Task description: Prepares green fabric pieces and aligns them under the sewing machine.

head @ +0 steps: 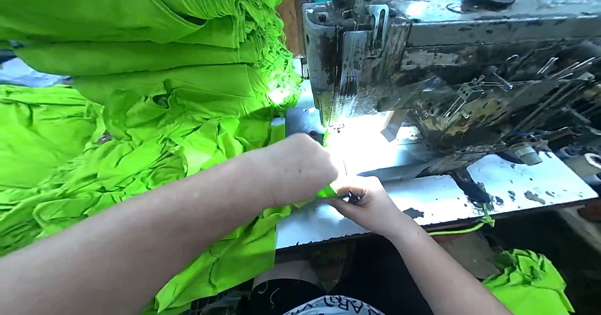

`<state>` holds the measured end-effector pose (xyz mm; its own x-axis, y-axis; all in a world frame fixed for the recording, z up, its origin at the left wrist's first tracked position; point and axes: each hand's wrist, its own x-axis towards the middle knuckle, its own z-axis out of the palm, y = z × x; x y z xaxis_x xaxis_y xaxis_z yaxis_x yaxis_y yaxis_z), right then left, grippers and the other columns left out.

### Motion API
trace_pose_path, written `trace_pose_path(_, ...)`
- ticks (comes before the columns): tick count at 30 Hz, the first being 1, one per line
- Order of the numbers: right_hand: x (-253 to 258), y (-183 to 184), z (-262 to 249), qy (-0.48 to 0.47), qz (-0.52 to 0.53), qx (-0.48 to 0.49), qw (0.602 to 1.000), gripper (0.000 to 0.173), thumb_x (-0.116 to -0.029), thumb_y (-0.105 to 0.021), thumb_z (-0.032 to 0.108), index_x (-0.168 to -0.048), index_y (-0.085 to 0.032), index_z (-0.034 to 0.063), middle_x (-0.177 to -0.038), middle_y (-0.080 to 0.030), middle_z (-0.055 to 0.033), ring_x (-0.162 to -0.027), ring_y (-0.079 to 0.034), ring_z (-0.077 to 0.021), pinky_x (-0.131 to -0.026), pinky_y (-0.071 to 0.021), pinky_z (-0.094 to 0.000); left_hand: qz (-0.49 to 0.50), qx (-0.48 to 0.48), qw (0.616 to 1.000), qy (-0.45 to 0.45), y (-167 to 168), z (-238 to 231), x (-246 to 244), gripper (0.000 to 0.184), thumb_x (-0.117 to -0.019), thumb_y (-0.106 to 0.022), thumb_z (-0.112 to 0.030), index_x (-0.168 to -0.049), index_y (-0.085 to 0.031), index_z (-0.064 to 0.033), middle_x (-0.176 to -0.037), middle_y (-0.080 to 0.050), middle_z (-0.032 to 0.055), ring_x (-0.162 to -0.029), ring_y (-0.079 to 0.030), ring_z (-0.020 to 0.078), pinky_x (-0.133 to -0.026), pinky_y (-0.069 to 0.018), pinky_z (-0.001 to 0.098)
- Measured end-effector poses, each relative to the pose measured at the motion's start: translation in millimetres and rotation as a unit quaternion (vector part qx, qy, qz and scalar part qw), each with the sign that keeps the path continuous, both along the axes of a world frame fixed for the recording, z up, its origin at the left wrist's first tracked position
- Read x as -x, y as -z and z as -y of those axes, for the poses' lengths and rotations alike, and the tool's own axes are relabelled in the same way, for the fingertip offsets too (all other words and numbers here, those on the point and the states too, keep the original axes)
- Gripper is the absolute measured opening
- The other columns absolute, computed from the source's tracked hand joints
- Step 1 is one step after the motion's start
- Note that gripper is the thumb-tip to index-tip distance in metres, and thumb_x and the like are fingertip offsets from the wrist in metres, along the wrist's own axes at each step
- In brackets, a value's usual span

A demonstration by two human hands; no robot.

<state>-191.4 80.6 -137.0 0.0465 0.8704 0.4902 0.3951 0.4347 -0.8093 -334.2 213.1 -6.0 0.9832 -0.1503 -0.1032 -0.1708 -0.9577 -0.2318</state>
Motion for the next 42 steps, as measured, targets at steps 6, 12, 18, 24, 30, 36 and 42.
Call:
trace_pose_path(6,-3.9,-5.6,-0.2,0.004,0.008,0.018,1.0,0.011,-0.0934,-0.07,0.011,-0.09,-0.076,0.0025,-0.082,-0.072,0.0,-0.07,-0.064,0.0043,-0.065,-0.0554,-0.0139,-0.011,-0.023,0.999,-0.028,-3.6,20.1,1.9,0.02,-0.087,-0.07,-0.006,-0.069,-0.066,-0.0131,-0.061,-0.057,0.0022,-0.054,-0.059,0.0206,-0.046,-0.0426,0.0388)
trace_pose_path(12,-3.4,-3.3,4.7,-0.026,-0.011,0.048,0.998,0.013,-0.0947,-0.072,0.013,-0.093,-0.075,0.0012,-0.083,-0.073,-0.0012,-0.068,-0.065,0.0012,-0.063,-0.0574,-0.0166,-0.012,-0.043,0.996,-0.077,-13.1,23.8,9.5,0.02,-0.0861,-0.073,-0.005,-0.068,-0.068,-0.0117,-0.057,-0.056,0.0028,-0.051,-0.059,0.0216,-0.043,-0.0427,0.0388)
trace_pose_path(18,1.6,-8.3,3.5,-0.001,-0.111,0.068,0.992,0.014,-0.0963,-0.07,0.012,-0.088,-0.073,0.0007,-0.078,-0.072,0.002,-0.06,-0.065,0.0019,-0.056,-0.0572,-0.0162,0.058,-0.043,0.996,-0.056,-26.3,-2.9,6.9,0.025,-0.0877,-0.072,-0.012,-0.064,-0.064,-0.0102,-0.067,-0.061,0.0059,-0.082,-0.065,0.0292,-0.076,-0.0495,0.0489)
trace_pose_path(24,5.2,-3.4,8.2,0.019,-0.112,0.036,0.993,0.01,-0.0963,-0.069,0.007,-0.096,-0.075,-0.0003,-0.087,-0.074,-0.002,-0.066,-0.068,-0.0018,-0.058,-0.0589,-0.0185,0.133,0.019,0.989,-0.061,18.5,16.2,18.1,0.015,-0.083,-0.08,-0.024,-0.093,-0.076,-0.0131,-0.098,-0.07,0.0104,-0.11,-0.064,0.036,-0.111,-0.0354,0.0672)
trace_pose_path(30,15.5,8.6,29.8,0.09,-0.022,-0.055,0.994,0.014,-0.0992,-0.064,0.007,-0.102,-0.076,0.0001,-0.099,-0.076,-0.0067,-0.083,-0.072,-0.0047,-0.069,-0.0616,-0.0191,0.23,0.028,0.97,-0.071,67.6,15.0,35.7,0.023,-0.0966,-0.053,-0.003,-0.097,-0.075,-0.0083,-0.094,-0.073,0.0079,-0.106,-0.068,0.0324,-0.115,-0.0305,0.0711)
trace_pose_path(36,13.5,0.9,17.4,0.111,-0.038,-0.053,0.992,0.014,-0.0983,-0.064,0.005,-0.102,-0.075,-0.0013,-0.097,-0.076,-0.0067,-0.081,-0.073,-0.0053,-0.068,-0.0626,-0.0201,0.223,0.036,0.97,-0.094,55.5,4.2,22.1,0.015,-0.0907,-0.061,-0.004,-0.082,-0.072,-0.0093,-0.088,-0.07,0.0082,-0.099,-0.068,0.0311,-0.112,-0.0335,0.0678)
trace_pose_path(42,10.1,-6.6,-6.1,0.162,-0.028,-0.027,0.986,0.015,-0.0983,-0.064,0.007,-0.1,-0.076,-0.0007,-0.081,-0.076,-0.0021,-0.069,-0.071,-0.0019,-0.062,-0.06,-0.0178,0.219,0.021,0.969,-0.113,51.7,-17.6,6.0,0.018,-0.0933,-0.056,-0.004,-0.086,-0.072,-0.005,-0.092,-0.071,0.012,-0.106,-0.066,0.036,-0.109,-0.0336,0.0663)
